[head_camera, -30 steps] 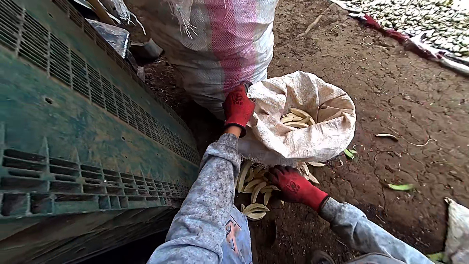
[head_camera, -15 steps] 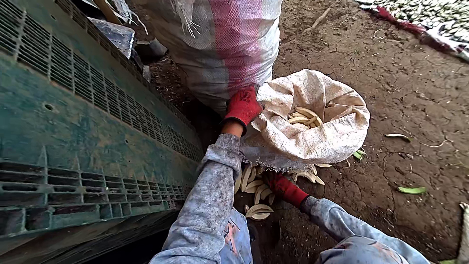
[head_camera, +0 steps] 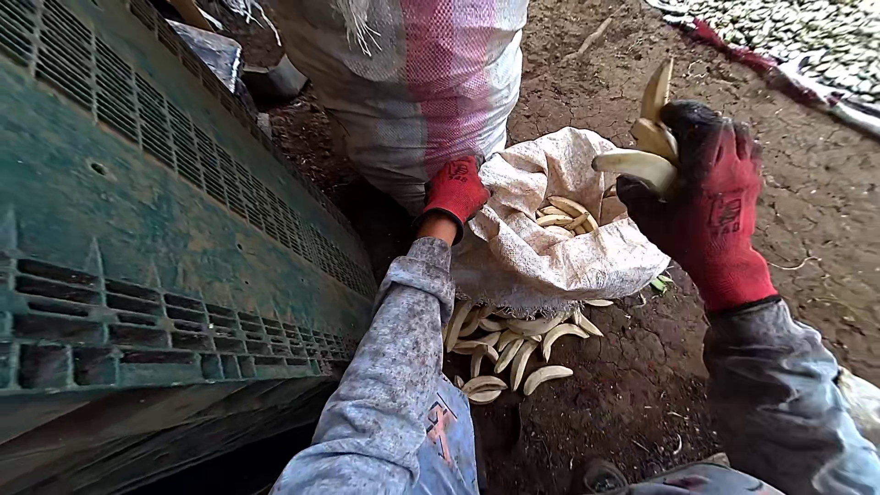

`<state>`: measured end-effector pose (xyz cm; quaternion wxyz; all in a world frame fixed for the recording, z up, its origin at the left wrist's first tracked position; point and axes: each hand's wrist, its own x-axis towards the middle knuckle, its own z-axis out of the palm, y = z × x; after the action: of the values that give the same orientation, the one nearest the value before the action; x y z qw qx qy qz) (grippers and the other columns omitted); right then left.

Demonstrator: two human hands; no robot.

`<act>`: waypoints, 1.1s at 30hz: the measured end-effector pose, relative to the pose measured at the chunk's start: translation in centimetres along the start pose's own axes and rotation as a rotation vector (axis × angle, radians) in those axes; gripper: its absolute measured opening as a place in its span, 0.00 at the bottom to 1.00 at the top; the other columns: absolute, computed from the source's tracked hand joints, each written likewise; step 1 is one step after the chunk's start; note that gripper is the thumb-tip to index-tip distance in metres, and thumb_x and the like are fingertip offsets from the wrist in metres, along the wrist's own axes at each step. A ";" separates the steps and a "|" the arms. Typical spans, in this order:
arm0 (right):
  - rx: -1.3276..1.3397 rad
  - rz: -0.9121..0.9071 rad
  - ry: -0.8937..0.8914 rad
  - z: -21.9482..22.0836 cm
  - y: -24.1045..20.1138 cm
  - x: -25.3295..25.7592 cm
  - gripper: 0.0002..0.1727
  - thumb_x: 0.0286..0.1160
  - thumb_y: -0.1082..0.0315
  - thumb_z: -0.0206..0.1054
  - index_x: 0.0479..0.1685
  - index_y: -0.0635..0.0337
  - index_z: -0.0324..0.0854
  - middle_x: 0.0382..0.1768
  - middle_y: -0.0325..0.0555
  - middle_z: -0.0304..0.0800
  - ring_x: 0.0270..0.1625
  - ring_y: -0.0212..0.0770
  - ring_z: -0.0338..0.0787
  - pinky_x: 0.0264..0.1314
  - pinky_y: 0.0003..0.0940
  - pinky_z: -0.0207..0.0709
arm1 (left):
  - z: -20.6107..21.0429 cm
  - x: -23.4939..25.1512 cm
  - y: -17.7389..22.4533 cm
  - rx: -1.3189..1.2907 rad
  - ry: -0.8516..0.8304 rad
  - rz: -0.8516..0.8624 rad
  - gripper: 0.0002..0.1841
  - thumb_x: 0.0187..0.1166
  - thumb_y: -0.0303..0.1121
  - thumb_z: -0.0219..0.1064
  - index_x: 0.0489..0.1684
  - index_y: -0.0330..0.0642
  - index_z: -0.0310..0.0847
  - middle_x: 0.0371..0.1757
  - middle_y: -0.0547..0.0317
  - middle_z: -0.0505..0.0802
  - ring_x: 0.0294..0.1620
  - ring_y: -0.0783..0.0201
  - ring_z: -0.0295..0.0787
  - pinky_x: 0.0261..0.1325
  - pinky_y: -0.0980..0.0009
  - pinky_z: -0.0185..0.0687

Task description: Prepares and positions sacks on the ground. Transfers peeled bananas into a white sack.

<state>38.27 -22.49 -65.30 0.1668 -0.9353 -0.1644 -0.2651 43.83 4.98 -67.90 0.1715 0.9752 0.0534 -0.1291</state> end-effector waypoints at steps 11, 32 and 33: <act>0.315 -0.656 -0.833 15.4 -6.9 -19.1 0.21 0.82 0.78 0.56 0.72 0.65 0.80 0.69 0.67 0.85 0.77 0.69 0.81 0.79 0.64 0.70 | 0.3 -0.3 -0.4 0.087 -0.031 -0.003 0.32 0.82 0.38 0.67 0.79 0.25 0.66 0.78 0.27 0.76 0.83 0.35 0.69 0.81 0.39 0.63; 0.189 -0.452 -1.342 18.2 -4.8 -21.8 0.41 0.67 0.74 0.74 0.83 0.75 0.62 0.71 0.80 0.76 0.75 0.78 0.75 0.76 0.74 0.61 | 0.3 0.4 -0.8 0.085 0.033 -0.026 0.30 0.83 0.38 0.67 0.78 0.25 0.68 0.77 0.27 0.77 0.83 0.35 0.70 0.82 0.39 0.63; 0.190 -0.437 -1.375 17.5 -4.5 -22.0 0.39 0.69 0.72 0.74 0.82 0.76 0.63 0.69 0.80 0.77 0.72 0.79 0.77 0.73 0.73 0.64 | 0.5 0.3 -0.7 0.093 0.033 -0.021 0.31 0.83 0.39 0.66 0.78 0.25 0.67 0.77 0.27 0.77 0.83 0.34 0.69 0.82 0.39 0.63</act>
<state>26.50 -16.33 -90.43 0.0493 -0.8177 -0.4375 0.3708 43.92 5.52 -68.67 0.1235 0.9835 0.0604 -0.1173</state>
